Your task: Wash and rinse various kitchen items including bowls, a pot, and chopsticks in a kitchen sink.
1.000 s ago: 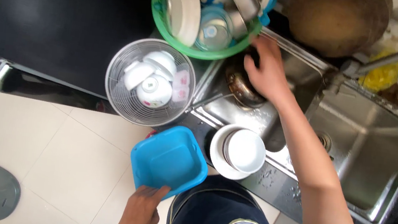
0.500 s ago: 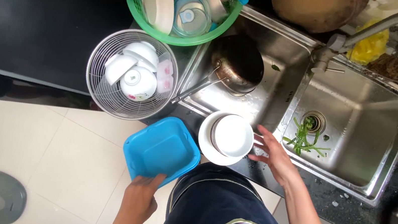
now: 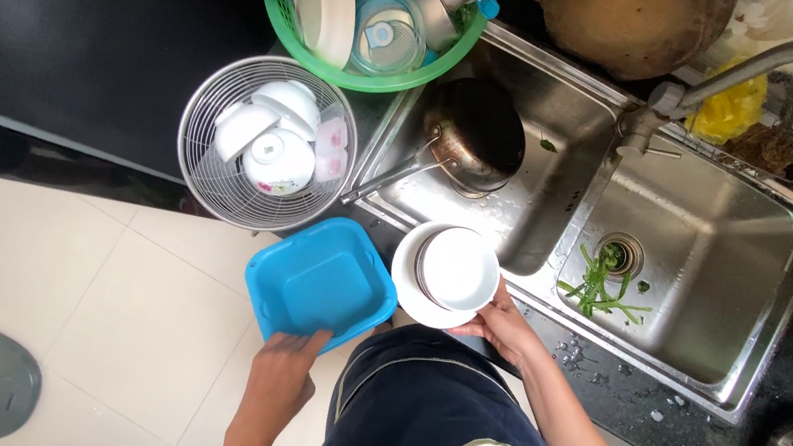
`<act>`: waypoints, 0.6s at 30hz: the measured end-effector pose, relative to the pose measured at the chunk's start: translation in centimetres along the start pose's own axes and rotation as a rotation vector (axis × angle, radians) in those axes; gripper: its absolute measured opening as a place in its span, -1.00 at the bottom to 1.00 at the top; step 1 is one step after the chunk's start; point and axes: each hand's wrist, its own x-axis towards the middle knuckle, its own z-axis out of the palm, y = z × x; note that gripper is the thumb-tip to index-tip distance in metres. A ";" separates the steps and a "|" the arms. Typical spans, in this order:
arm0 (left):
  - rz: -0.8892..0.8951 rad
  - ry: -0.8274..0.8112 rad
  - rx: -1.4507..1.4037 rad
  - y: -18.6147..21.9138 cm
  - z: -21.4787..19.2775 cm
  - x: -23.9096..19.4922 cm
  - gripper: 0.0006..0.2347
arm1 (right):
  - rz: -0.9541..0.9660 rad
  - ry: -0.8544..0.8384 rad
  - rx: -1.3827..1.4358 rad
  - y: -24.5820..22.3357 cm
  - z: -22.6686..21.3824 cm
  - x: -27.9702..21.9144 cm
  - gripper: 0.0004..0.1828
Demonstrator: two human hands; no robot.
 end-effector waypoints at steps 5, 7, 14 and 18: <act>-0.019 0.013 0.019 0.0 0.9 0.0 -0.47 | -0.104 -0.052 0.076 0.5 -1.1 0.0 -0.12; -0.021 0.013 0.027 0.1 1.2 0.1 -0.47 | -0.107 -0.037 0.070 0.6 -1.5 -0.1 -0.10; 0.026 0.064 0.035 0.2 3.2 0.9 -0.49 | -0.118 0.032 0.015 1.6 -4.9 -1.4 -0.21; 0.127 0.125 0.035 0.1 4.8 1.9 -0.48 | -0.081 0.117 -0.013 2.2 -7.8 -2.8 -0.25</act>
